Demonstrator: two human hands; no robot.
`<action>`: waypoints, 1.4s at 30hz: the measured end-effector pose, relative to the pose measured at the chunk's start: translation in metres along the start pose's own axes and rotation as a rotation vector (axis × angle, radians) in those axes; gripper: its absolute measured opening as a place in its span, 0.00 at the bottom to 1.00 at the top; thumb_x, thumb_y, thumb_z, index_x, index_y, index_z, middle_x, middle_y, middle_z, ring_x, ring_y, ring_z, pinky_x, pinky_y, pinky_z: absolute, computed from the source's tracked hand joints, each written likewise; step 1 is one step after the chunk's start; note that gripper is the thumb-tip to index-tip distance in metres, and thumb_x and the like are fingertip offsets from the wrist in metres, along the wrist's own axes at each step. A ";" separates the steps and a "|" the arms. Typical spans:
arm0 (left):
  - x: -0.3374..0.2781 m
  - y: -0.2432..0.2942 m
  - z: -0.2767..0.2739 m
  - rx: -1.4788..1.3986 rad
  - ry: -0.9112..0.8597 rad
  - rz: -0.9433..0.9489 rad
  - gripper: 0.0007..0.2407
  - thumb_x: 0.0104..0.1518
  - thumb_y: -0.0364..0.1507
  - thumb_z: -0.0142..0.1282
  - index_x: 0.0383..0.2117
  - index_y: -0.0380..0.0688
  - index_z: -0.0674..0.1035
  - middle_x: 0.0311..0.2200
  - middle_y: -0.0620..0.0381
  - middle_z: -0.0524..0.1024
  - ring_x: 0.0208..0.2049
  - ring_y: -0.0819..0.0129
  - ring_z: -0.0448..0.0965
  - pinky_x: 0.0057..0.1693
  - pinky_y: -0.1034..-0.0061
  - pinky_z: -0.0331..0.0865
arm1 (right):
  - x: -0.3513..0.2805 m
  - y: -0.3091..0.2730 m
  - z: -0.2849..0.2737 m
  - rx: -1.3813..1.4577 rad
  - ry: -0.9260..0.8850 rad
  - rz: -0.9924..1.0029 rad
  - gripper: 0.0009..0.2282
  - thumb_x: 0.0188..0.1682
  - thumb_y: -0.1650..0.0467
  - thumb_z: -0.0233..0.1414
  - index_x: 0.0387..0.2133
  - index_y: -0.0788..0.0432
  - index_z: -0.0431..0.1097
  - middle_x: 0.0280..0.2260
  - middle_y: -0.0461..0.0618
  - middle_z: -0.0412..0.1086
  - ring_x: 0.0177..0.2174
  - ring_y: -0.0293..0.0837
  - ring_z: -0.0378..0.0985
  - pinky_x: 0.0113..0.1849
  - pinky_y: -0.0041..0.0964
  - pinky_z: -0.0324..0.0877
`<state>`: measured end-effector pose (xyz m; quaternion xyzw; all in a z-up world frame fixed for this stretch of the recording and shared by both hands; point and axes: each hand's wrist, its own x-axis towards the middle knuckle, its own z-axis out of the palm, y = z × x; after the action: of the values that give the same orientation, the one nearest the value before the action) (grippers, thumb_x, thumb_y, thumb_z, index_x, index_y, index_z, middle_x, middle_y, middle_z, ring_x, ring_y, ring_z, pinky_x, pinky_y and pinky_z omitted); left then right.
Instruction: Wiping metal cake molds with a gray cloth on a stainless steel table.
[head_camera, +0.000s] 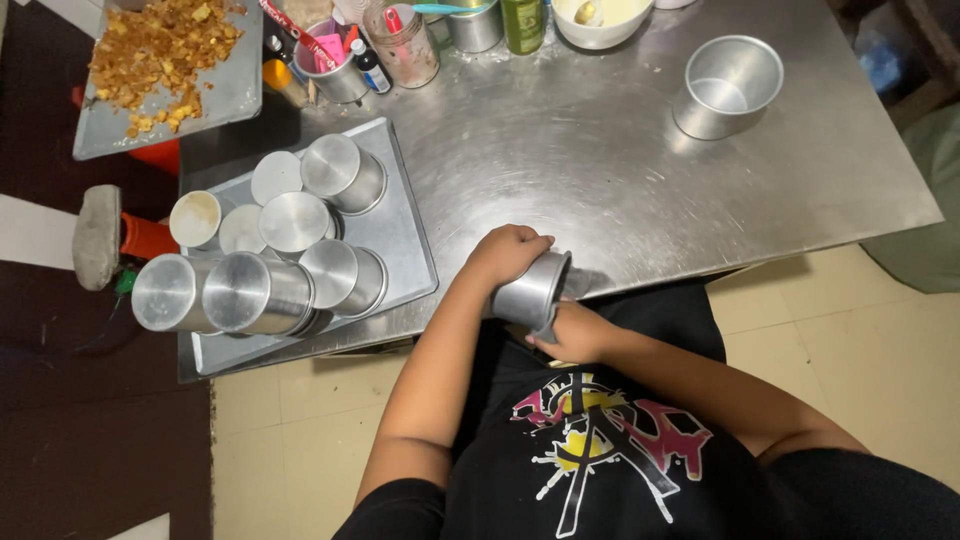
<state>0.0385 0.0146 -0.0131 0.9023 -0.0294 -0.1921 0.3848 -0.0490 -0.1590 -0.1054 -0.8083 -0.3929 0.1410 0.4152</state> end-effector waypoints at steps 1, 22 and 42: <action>0.001 0.002 0.000 0.000 -0.001 0.003 0.17 0.55 0.44 0.55 0.33 0.42 0.86 0.29 0.45 0.83 0.33 0.54 0.83 0.44 0.67 0.73 | 0.001 -0.002 -0.003 -0.001 0.002 0.001 0.13 0.47 0.68 0.57 0.44 0.60 0.72 0.43 0.58 0.74 0.45 0.56 0.75 0.51 0.50 0.66; -0.028 -0.031 0.021 -0.239 0.433 0.548 0.11 0.59 0.30 0.58 0.47 0.41 0.78 0.52 0.47 0.76 0.57 0.54 0.75 0.62 0.67 0.68 | 0.009 0.025 -0.011 0.615 0.112 0.210 0.16 0.50 0.69 0.57 0.51 0.60 0.69 0.40 0.50 0.72 0.38 0.45 0.73 0.41 0.43 0.68; -0.043 -0.030 0.036 -0.035 0.712 0.632 0.17 0.61 0.31 0.57 0.55 0.43 0.75 0.61 0.43 0.68 0.62 0.43 0.70 0.64 0.60 0.66 | 0.028 0.050 -0.038 0.650 0.073 0.214 0.21 0.46 0.68 0.61 0.53 0.61 0.69 0.48 0.51 0.74 0.48 0.42 0.75 0.51 0.39 0.70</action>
<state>-0.0170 0.0199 -0.0431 0.8524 -0.1655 0.2549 0.4255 0.0167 -0.1769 -0.1185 -0.6749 -0.2254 0.2724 0.6477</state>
